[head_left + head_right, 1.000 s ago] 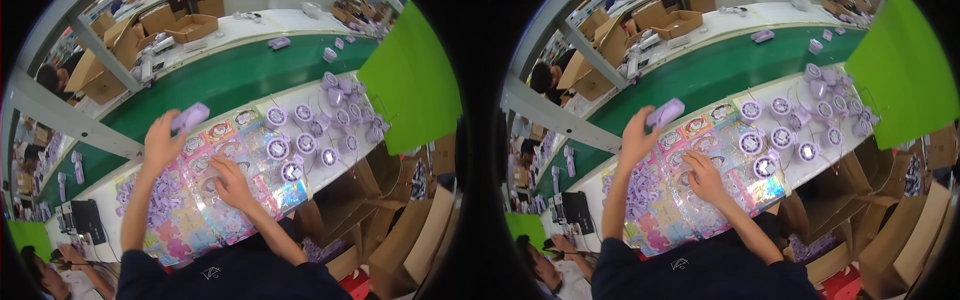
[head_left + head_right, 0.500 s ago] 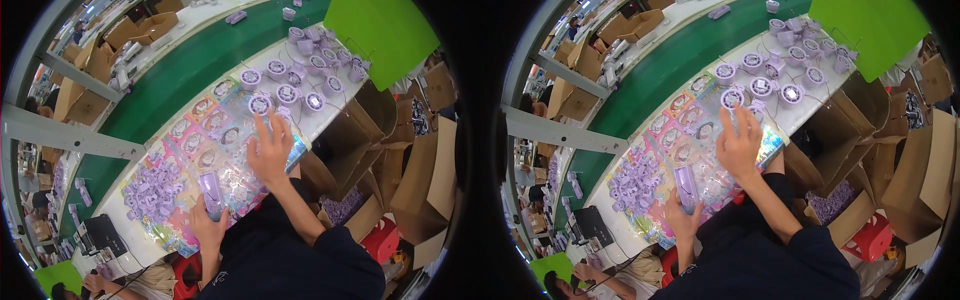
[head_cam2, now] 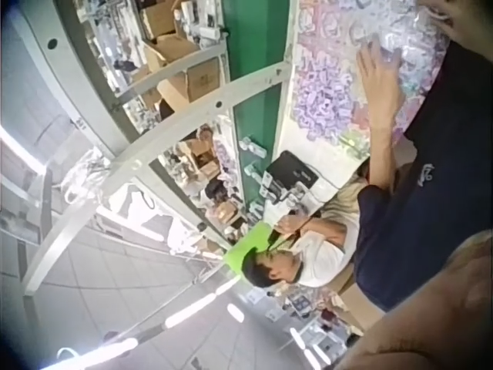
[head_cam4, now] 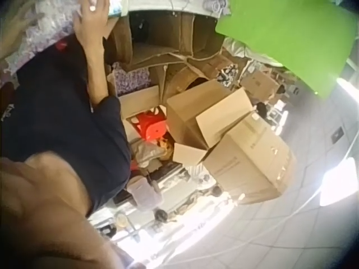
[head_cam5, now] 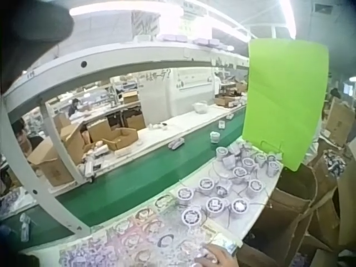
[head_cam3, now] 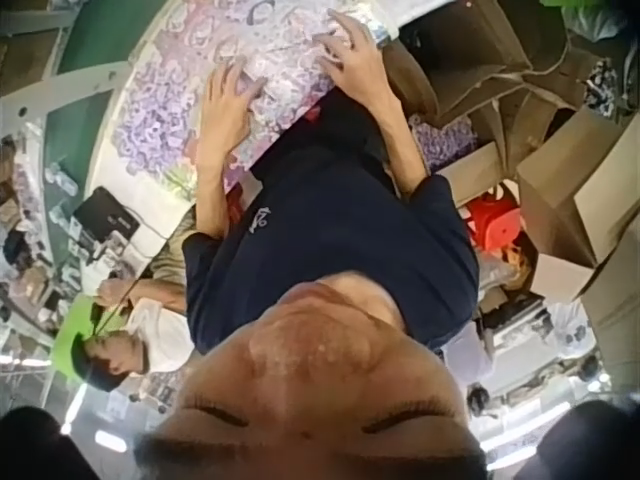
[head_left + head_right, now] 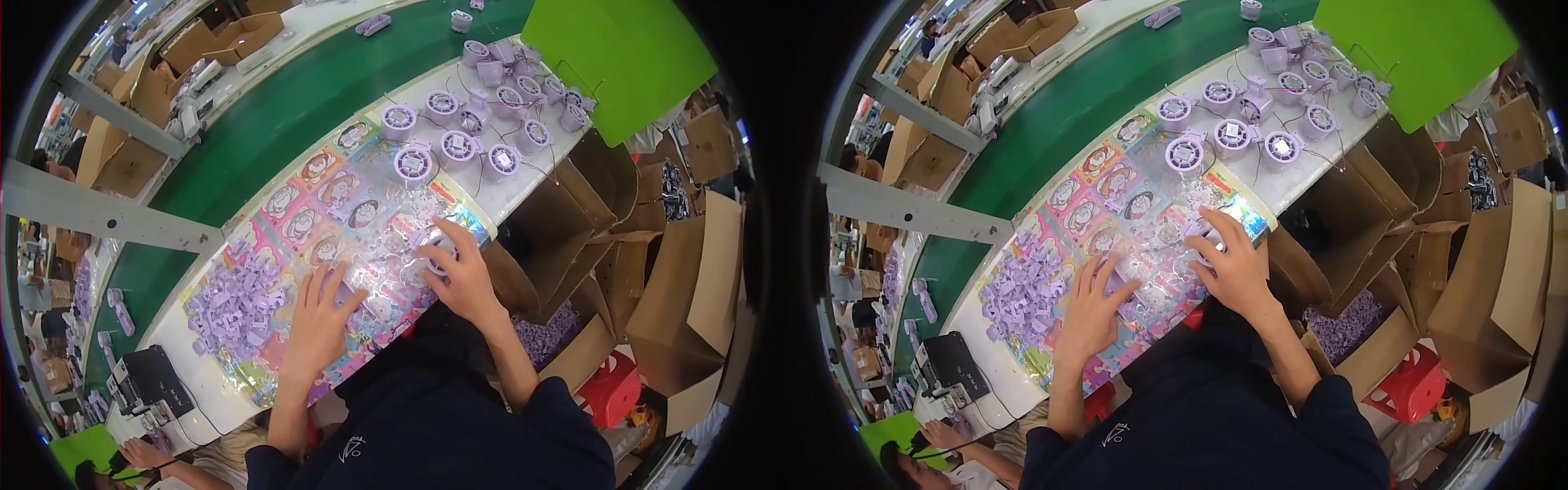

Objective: The person places plastic components on the table, assembles handheld fans by connecting fan heads, brackets, and handle casings together by hand, and places the assembled fans onto the conveyor belt.

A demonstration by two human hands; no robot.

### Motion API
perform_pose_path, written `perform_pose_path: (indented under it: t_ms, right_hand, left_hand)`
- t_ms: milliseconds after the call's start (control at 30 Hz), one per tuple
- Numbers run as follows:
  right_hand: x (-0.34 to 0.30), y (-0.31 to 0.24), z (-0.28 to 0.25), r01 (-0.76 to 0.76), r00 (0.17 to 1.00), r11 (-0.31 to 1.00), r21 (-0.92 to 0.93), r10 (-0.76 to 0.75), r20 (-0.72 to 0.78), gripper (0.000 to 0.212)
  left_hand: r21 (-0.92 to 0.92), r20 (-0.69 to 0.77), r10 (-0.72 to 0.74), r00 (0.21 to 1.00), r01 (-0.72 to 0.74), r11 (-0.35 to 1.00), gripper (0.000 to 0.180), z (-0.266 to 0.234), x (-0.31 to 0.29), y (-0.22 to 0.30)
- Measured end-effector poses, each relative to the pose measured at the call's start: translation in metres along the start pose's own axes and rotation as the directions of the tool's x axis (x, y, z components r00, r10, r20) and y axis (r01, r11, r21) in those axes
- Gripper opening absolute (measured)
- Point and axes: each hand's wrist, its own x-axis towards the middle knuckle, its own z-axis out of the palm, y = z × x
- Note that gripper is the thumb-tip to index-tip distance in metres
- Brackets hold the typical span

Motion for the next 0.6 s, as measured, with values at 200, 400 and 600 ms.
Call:
perform_pose_path:
  t_ms: [200, 400, 600]
  right_hand:
    - [0.0, -0.003, -0.007, -0.321, 0.944, 0.946, 0.035, 0.317, 0.094, 0.061]
    - [-0.001, -0.025, -0.02, -0.149, 0.98, 0.95, 0.273, 0.106, 0.166, 0.066]
    - [0.012, -0.04, -0.012, -0.053, 0.989, 0.948, 0.313, 0.006, 0.148, 0.064]
  left_hand:
    - [-0.212, -0.028, 0.05, 0.998, -0.055, 0.976, 0.047, -0.005, 0.013, -0.017]
    - [-0.446, 0.009, -0.15, 0.989, 0.138, 0.884, 0.055, -0.022, 0.025, -0.008]
    - [-0.593, 0.141, -0.128, 0.982, 0.187, 0.783, 0.06, -0.014, 0.027, -0.012]
